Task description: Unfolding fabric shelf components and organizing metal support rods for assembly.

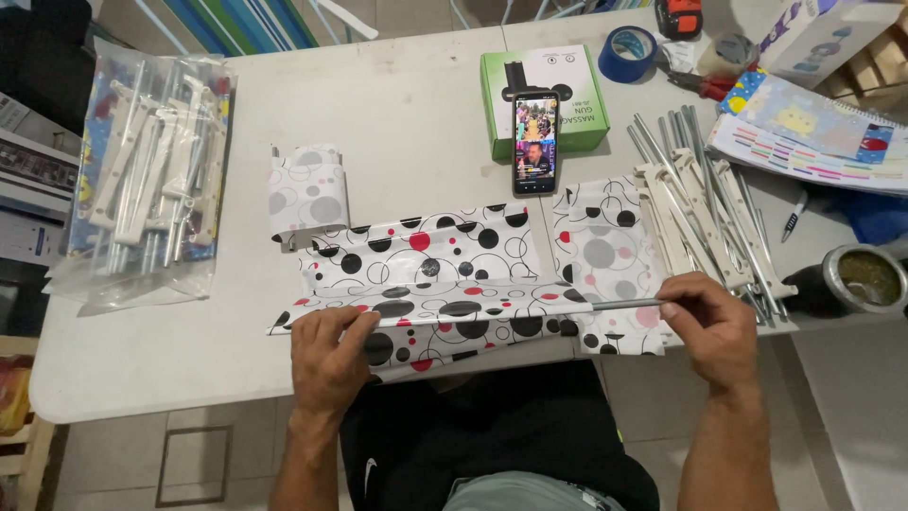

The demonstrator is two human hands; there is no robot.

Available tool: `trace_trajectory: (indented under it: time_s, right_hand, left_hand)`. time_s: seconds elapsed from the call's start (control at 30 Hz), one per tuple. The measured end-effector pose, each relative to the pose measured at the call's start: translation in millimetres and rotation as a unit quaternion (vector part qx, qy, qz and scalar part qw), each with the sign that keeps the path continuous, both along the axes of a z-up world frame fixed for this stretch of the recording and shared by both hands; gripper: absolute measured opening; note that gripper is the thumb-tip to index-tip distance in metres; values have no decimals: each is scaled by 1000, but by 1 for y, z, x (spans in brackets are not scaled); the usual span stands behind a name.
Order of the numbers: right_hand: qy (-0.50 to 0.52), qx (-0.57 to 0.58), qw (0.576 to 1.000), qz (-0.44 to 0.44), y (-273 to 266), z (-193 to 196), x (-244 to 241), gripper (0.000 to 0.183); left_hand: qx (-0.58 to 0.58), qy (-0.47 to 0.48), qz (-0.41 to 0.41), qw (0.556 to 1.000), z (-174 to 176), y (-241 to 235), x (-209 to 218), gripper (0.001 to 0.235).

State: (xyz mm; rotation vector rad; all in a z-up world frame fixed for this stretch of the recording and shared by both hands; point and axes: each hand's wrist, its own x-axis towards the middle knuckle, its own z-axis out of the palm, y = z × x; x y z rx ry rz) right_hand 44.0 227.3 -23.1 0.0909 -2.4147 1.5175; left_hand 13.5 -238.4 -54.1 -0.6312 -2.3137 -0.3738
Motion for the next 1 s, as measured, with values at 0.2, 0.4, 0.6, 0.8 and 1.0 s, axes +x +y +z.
trace_trajectory:
  time_s: [0.2, 0.4, 0.6, 0.8, 1.0]
  right_hand:
    - [35, 451, 889, 65, -33, 4, 3, 34]
    - [-16, 369, 917, 147, -20, -12, 4, 31]
    - [-69, 335, 927, 152, 8, -25, 11, 24]
    - [-301, 479, 820, -82, 38, 33, 25, 28]
    - [-411, 565, 690, -187, 61, 35, 45, 29]
  left_hand:
    - [-3, 1, -23, 1000, -1, 14, 2, 30]
    - [-1, 2, -30, 1000, 6, 7, 0, 32]
    - [2, -9, -33, 999, 8, 4, -1, 32]
    - [-2, 6, 12, 1000, -5, -17, -7, 23]
    - [43, -23, 73, 996, -4, -26, 3, 27]
